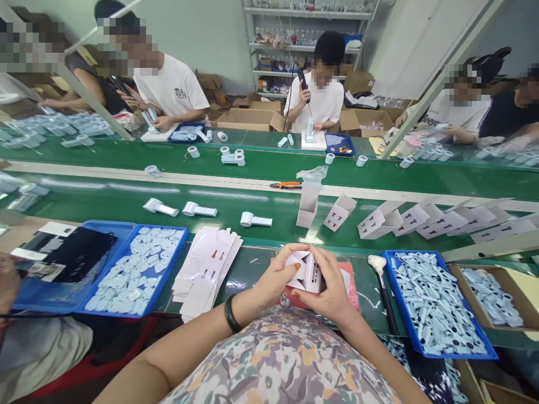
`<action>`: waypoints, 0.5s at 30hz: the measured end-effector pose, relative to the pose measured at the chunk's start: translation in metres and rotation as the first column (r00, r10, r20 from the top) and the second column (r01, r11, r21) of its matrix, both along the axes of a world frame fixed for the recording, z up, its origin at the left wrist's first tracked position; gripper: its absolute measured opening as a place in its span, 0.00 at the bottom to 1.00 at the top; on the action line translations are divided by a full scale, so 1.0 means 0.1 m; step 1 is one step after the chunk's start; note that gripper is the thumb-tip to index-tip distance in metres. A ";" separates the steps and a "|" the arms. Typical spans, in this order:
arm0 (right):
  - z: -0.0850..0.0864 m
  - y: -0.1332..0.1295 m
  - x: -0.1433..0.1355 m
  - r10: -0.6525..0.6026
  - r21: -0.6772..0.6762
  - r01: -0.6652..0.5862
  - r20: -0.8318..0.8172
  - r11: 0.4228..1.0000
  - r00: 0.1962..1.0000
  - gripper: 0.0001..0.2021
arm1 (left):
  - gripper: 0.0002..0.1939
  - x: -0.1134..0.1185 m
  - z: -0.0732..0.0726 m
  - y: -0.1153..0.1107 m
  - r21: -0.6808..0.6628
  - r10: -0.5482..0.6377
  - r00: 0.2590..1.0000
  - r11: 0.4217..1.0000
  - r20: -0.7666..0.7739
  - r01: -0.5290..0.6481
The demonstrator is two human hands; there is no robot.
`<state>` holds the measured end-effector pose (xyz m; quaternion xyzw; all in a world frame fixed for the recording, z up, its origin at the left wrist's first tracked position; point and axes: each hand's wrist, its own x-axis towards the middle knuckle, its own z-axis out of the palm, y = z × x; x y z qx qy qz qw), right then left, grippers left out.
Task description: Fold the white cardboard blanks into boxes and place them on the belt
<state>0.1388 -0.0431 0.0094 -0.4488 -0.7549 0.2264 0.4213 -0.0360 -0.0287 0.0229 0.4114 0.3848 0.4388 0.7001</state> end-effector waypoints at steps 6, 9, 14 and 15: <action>-0.01 -0.01 -0.01 0.005 -0.011 -0.005 0.001 1.000 1.000 0.45 | 0.21 -0.02 -0.06 0.04 0.044 -0.021 0.997 0.999 -0.072 0.024; 0.00 -0.01 -0.01 0.006 -0.018 -0.006 -0.012 1.000 1.000 0.44 | 0.27 -0.07 -0.08 0.06 0.004 -0.044 0.998 0.999 0.037 0.044; -0.02 0.03 -0.03 -0.047 -0.050 0.042 -0.107 0.998 0.993 0.45 | 0.44 -0.23 -0.08 0.06 0.034 -0.027 0.979 0.999 0.204 0.020; -0.03 0.04 -0.05 -0.052 -0.063 0.045 -0.117 0.997 0.992 0.46 | 0.49 -0.26 -0.09 0.05 0.066 -0.057 0.980 0.997 0.193 0.045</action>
